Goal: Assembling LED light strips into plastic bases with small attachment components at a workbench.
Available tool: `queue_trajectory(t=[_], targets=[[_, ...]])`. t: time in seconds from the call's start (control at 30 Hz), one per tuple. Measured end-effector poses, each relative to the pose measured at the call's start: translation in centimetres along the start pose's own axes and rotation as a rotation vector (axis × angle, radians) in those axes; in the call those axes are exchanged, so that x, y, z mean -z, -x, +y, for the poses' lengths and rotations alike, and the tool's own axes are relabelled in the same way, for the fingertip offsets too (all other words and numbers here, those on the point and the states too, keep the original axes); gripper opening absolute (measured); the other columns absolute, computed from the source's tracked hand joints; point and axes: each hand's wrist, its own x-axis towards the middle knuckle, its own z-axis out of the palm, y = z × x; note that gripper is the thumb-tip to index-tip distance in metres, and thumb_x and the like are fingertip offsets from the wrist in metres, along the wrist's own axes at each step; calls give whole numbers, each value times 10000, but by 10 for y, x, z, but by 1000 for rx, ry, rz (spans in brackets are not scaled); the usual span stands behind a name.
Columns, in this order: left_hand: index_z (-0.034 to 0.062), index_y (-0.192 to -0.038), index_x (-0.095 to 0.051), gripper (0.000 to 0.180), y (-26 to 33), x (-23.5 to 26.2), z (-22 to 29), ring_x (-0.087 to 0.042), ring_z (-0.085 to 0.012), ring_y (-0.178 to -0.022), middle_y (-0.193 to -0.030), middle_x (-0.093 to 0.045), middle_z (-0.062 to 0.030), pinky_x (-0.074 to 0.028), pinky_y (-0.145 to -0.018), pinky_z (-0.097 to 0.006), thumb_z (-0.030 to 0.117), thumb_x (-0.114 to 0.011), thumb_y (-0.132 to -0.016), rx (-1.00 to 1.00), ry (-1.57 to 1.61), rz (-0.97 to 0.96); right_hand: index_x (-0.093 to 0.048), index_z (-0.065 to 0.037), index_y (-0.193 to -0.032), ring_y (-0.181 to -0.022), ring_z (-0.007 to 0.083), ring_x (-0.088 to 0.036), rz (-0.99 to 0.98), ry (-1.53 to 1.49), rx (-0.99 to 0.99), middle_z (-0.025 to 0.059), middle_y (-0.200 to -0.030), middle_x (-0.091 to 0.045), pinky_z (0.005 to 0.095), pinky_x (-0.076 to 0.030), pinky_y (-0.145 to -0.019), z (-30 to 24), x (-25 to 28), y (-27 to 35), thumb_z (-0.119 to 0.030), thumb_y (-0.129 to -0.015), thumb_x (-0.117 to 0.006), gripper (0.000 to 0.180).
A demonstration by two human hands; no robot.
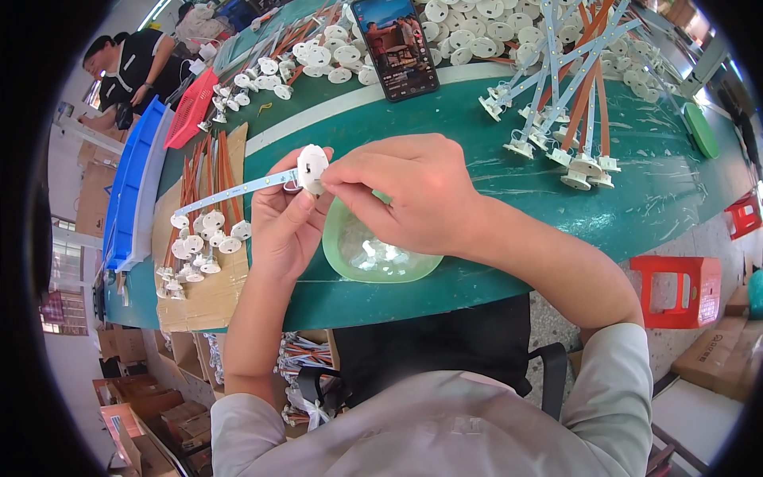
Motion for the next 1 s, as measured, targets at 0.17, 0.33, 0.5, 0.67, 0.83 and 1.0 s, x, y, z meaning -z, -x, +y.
queue_trajectory(t=[0.17,0.33,0.5,0.67,0.83,1.0], targets=[[-18,-1292,-570,494,-1,1,-2,-631,-193,-1118,-1252,-639,-160,-483,-999,-332,-47,-723,-823,-4,-23,21,-728,-26,-904,-680,216,-708,-19,41,18,98,-831,-730,269,-559,-585,2,-1,2,24,-763,-733,150],[-30,-1285,-574,477,-3,6,0,-635,-200,-1112,-1241,-643,-183,-489,-1002,-343,-27,-726,-833,-4,-48,13,-729,-12,-924,-734,229,-708,-95,-18,-5,113,-855,-727,276,-561,-617,3,-1,-2,28,-766,-734,163],[-34,-1280,-579,462,-1,14,6,-633,-222,-1124,-1236,-644,-187,-483,-1016,-363,-21,-722,-841,7,35,-185,-725,4,-947,-761,221,-702,-252,-190,-6,119,-869,-724,275,-563,-641,3,10,-13,32,-778,-729,172],[-21,-1283,-584,464,0,12,1,-629,-220,-1136,-1249,-638,-185,-483,-1015,-362,-21,-724,-840,6,56,-117,-706,25,-928,-745,158,-683,-169,-137,-170,106,-881,-723,254,-566,-652,-5,4,-7,32,-828,-705,100],[-12,-1292,-581,454,2,6,-11,-622,-222,-1150,-1264,-628,-189,-480,-1021,-363,-27,-708,-857,-29,76,-44,-672,47,-929,-757,154,-674,-50,-86,-135,122,-904,-706,248,-574,-659,-7,-7,2,53,-835,-697,98],[-18,-1289,-579,426,2,2,-15,-620,-232,-1155,-1258,-629,-195,-480,-1030,-365,-34,-685,-876,-24,172,6,-656,60,-948,-765,158,-672,-29,-35,-106,134,-920,-699,245,-580,-684,-7,-12,6,82,-834,-684,120]])
